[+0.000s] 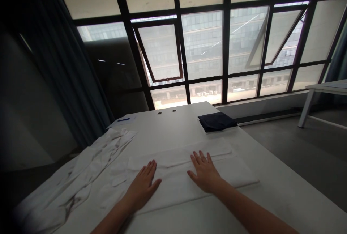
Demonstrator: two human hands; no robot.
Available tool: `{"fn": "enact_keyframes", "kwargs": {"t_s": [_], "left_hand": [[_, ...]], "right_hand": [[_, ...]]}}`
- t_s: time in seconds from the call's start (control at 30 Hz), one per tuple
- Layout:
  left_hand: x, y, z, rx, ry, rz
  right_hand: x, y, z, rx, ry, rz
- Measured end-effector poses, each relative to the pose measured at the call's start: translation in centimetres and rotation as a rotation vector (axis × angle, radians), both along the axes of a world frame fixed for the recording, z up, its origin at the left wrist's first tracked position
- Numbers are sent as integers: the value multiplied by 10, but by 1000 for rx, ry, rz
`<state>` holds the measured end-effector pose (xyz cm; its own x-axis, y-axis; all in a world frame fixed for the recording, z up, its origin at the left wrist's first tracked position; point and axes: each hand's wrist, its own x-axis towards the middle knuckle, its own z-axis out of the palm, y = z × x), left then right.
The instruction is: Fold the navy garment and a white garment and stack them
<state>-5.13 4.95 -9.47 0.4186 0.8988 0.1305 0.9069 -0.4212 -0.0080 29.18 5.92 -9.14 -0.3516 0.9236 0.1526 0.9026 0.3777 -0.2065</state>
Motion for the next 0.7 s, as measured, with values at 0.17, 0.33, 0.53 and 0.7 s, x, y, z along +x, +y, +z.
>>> {"fn": "enact_keyframes", "kwargs": {"t_s": [0.17, 0.33, 0.53, 0.7], "left_hand": [[-44, -27, 8, 31, 2, -128], [-69, -51, 4, 73, 41, -127], [-35, -56, 7, 89, 15, -47], [42, -54, 24, -65, -48, -158]], "right_hand": [[86, 2, -17, 153, -75, -78], [155, 2, -35, 266, -170, -239], [98, -6, -18, 354, -118, -255], [-35, -25, 7, 196, 10, 102]]}}
